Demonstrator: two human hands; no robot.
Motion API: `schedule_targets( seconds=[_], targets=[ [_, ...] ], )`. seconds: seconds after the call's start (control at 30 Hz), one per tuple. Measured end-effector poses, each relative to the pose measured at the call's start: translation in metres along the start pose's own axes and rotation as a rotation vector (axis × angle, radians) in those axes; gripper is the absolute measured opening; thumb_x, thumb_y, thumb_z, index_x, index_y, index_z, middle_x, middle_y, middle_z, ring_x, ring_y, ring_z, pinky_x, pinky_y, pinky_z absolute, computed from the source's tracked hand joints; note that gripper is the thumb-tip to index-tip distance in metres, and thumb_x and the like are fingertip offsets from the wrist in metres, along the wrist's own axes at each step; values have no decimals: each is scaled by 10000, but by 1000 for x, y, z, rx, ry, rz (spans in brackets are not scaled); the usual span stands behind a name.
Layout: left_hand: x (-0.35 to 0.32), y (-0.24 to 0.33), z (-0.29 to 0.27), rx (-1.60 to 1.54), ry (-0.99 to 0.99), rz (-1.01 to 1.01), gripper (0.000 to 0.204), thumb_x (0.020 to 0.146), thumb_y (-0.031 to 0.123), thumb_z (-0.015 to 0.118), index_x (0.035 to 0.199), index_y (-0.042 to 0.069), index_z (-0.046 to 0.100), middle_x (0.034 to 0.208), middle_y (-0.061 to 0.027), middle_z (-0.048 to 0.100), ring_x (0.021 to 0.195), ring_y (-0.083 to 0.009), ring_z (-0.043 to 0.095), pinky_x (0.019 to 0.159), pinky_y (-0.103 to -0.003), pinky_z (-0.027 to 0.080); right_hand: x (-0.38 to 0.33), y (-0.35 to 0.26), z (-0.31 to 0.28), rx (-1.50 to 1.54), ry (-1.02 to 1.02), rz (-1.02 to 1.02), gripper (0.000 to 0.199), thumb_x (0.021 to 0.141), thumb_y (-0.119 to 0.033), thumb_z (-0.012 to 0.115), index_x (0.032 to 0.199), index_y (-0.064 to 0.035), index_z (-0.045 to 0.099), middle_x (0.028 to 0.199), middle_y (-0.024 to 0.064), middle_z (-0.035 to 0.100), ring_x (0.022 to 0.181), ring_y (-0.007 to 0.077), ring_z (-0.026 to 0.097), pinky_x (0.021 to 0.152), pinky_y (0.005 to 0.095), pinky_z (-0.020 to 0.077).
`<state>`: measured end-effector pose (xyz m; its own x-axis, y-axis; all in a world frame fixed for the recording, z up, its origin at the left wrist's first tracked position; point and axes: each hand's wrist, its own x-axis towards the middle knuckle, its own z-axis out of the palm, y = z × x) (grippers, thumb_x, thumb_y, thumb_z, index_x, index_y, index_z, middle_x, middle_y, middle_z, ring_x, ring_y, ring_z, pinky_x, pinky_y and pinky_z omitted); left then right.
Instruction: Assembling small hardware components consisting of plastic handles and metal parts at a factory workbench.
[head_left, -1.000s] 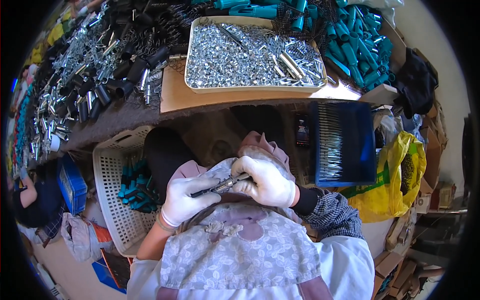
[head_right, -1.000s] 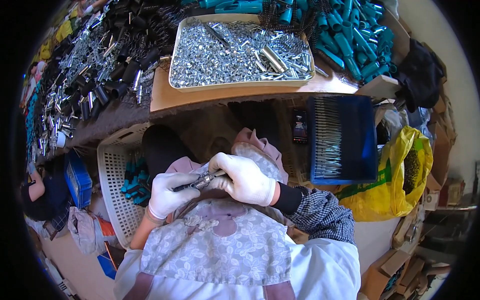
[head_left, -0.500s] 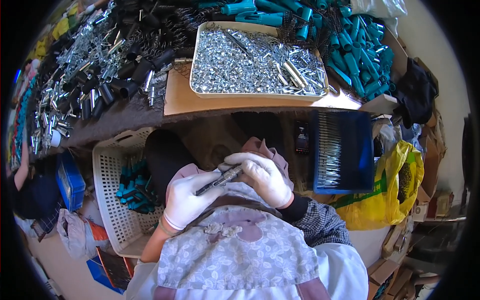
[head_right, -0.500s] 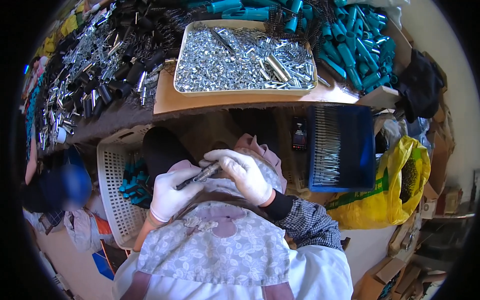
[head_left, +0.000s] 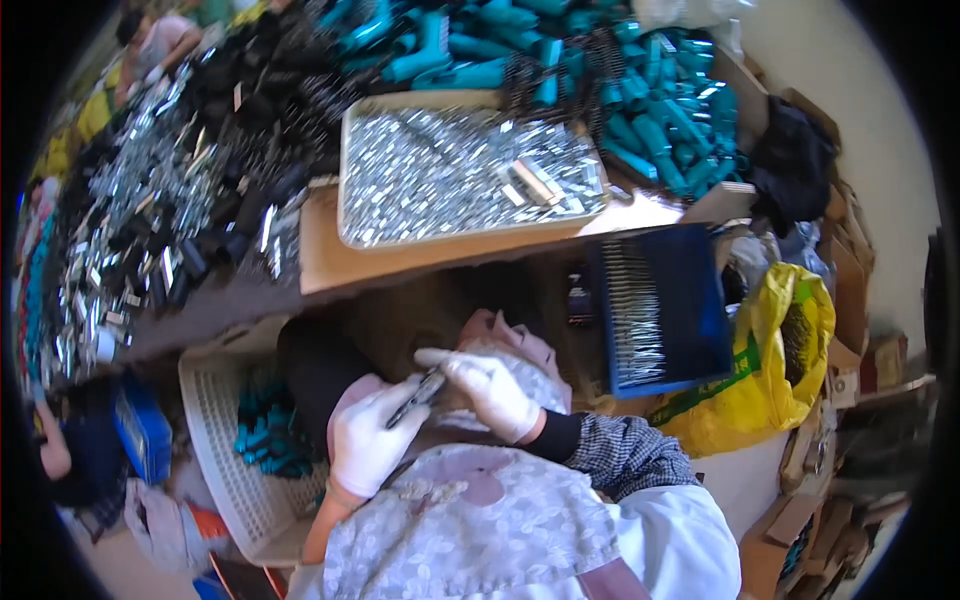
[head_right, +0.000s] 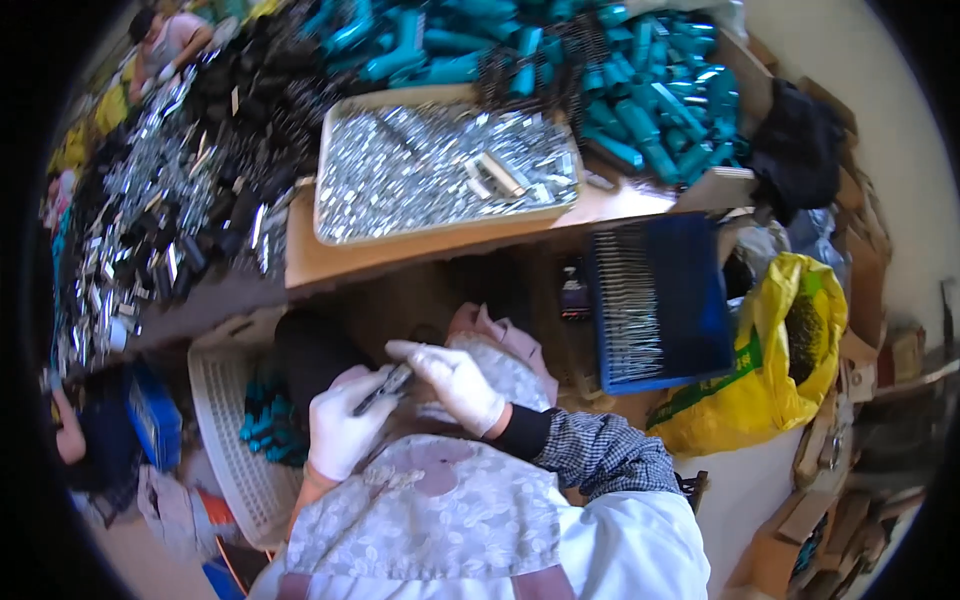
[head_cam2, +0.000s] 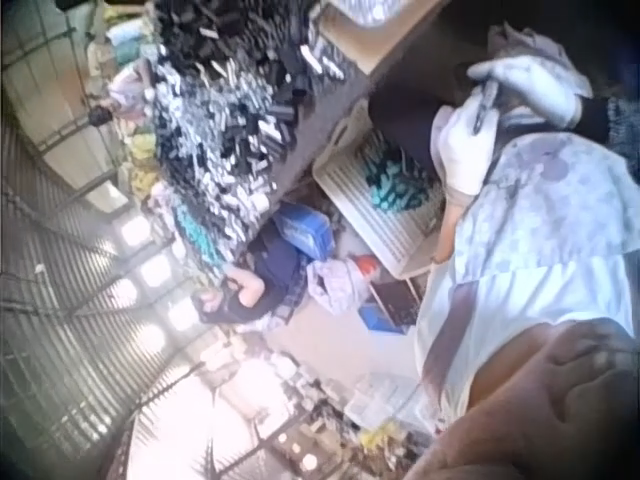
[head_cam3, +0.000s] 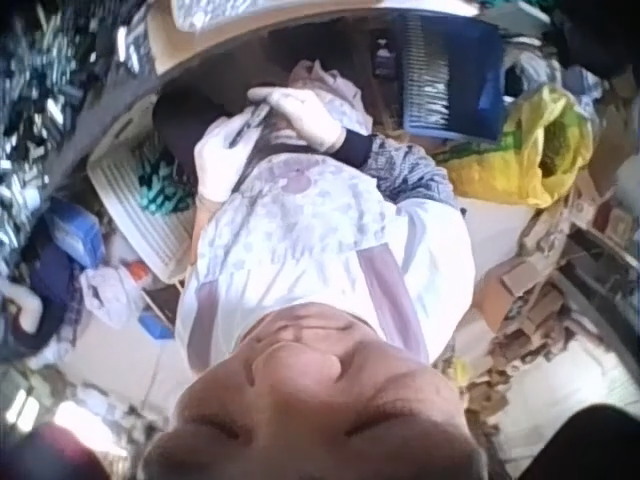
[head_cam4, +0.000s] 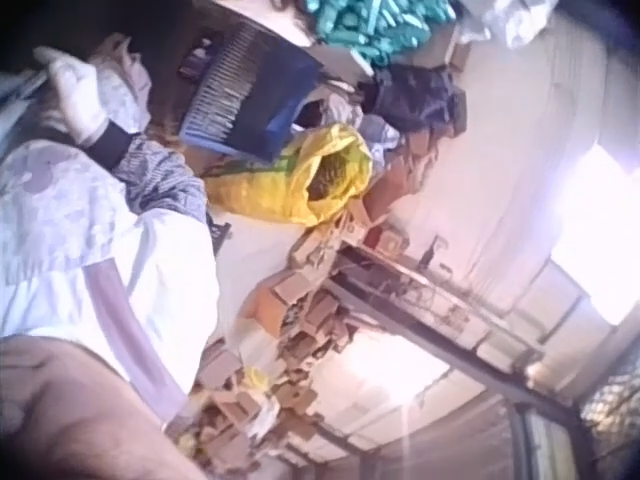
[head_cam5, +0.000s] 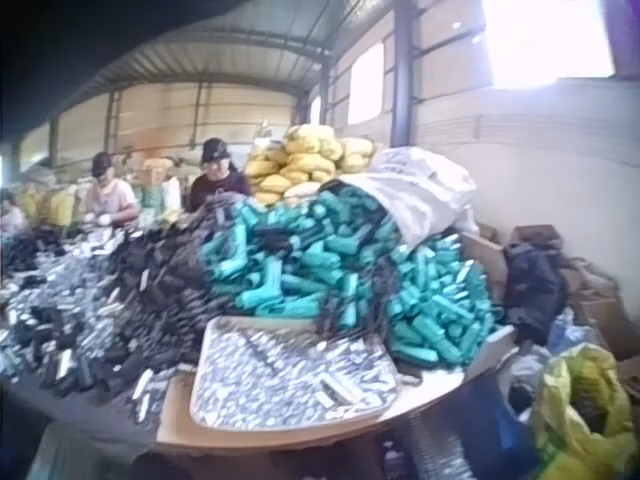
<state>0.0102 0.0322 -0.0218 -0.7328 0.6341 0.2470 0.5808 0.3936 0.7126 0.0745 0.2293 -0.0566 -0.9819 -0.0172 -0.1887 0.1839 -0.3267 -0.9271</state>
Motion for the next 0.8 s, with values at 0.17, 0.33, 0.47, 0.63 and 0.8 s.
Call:
schedule_targets(
  seconds=[0.17,0.33,0.47,0.63,0.8],
  targets=[
    [1,-3,5,-107,44,-82,213,769,37,776,979,4,753,810,-152,693,684,-315,651,659,-384,537,6,-3,-15,-190,-71,-91,513,1089,-357,496,1433,19,555,1252,125,691,1139,181,641,1009,335,502],
    [8,7,-5,-216,31,-258,210,776,0,739,981,-48,722,852,-170,709,759,-269,704,734,-336,551,18,-102,-75,-312,160,-476,302,1039,-175,551,1214,37,675,1028,113,738,880,151,701,785,302,573],
    [7,3,-7,-230,42,-396,232,789,37,759,1001,-51,733,881,-184,739,806,-240,729,776,-323,553,44,-180,-170,-1095,828,-916,130,887,-71,670,990,-59,748,923,145,719,851,329,707,759,380,562],
    [11,0,-2,-248,69,-387,250,782,58,789,1000,-54,735,875,-188,741,788,-237,732,767,-328,559,54,-229,-269,-1358,1110,-881,109,882,-184,670,903,-112,749,941,111,723,907,324,692,809,412,557],
    [16,1,-2,-186,38,-294,251,781,68,807,996,-46,743,897,-199,746,809,-269,750,756,-332,570,102,-257,-234,-1464,977,-908,95,868,-146,687,917,-114,761,933,91,721,860,294,702,761,369,562]
  ],
)
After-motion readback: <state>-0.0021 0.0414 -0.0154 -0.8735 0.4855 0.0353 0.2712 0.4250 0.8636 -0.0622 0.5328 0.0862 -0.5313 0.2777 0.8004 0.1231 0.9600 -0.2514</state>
